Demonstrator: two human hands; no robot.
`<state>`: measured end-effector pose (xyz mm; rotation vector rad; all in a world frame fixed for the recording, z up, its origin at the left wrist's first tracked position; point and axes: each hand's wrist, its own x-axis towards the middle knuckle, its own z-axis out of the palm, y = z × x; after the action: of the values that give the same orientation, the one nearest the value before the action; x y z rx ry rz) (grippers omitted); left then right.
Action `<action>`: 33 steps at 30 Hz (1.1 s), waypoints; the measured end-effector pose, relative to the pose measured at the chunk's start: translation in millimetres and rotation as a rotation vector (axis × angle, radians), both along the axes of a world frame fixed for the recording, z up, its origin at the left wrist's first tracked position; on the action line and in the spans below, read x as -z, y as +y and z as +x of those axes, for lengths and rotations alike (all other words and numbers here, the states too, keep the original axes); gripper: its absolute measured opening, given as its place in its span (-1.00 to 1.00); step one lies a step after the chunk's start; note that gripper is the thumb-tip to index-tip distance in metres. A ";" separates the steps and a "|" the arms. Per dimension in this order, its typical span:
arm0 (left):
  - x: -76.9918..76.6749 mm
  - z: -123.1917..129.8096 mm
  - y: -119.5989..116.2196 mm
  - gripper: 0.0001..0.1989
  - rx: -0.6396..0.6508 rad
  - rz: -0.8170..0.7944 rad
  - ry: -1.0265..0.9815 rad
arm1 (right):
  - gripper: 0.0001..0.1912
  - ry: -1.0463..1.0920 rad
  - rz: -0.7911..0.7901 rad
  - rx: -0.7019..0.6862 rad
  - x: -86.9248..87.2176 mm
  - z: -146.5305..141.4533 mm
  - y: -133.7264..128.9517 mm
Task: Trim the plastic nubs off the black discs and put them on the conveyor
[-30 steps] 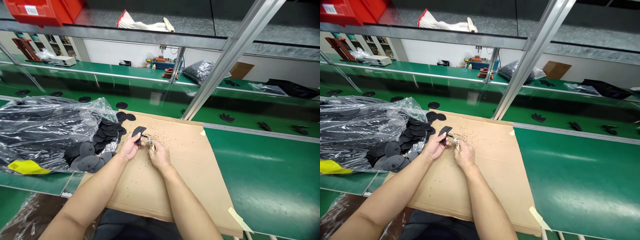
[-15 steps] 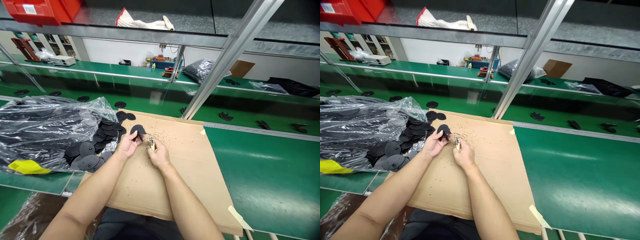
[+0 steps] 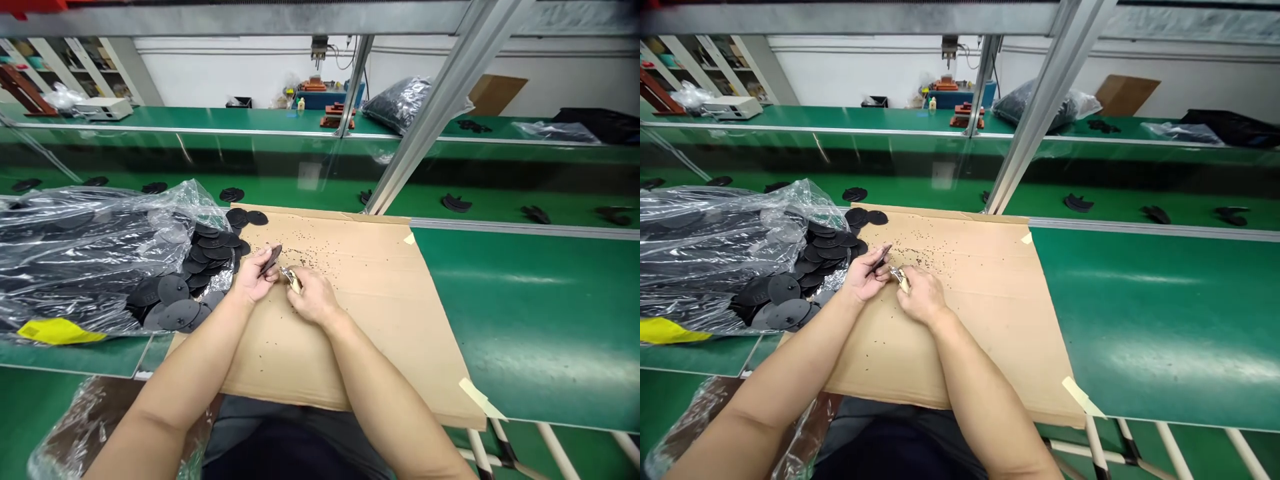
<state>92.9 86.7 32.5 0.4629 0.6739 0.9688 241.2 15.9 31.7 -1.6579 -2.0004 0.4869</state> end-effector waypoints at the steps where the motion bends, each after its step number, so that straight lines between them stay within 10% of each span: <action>1: -1.2 0.0 -0.5 -0.80 0.012 -0.007 0.004 | -0.70 -0.007 -0.013 -0.019 -0.7 -0.3 -0.4; 33: 3.8 5.7 -2.4 -0.78 0.053 0.029 0.132 | -0.67 -0.090 -0.150 -0.013 -6.3 0.5 -1.2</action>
<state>98.5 84.3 28.7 0.5713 0.7629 0.9045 241.7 14.6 37.9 -1.7858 -2.0852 0.5896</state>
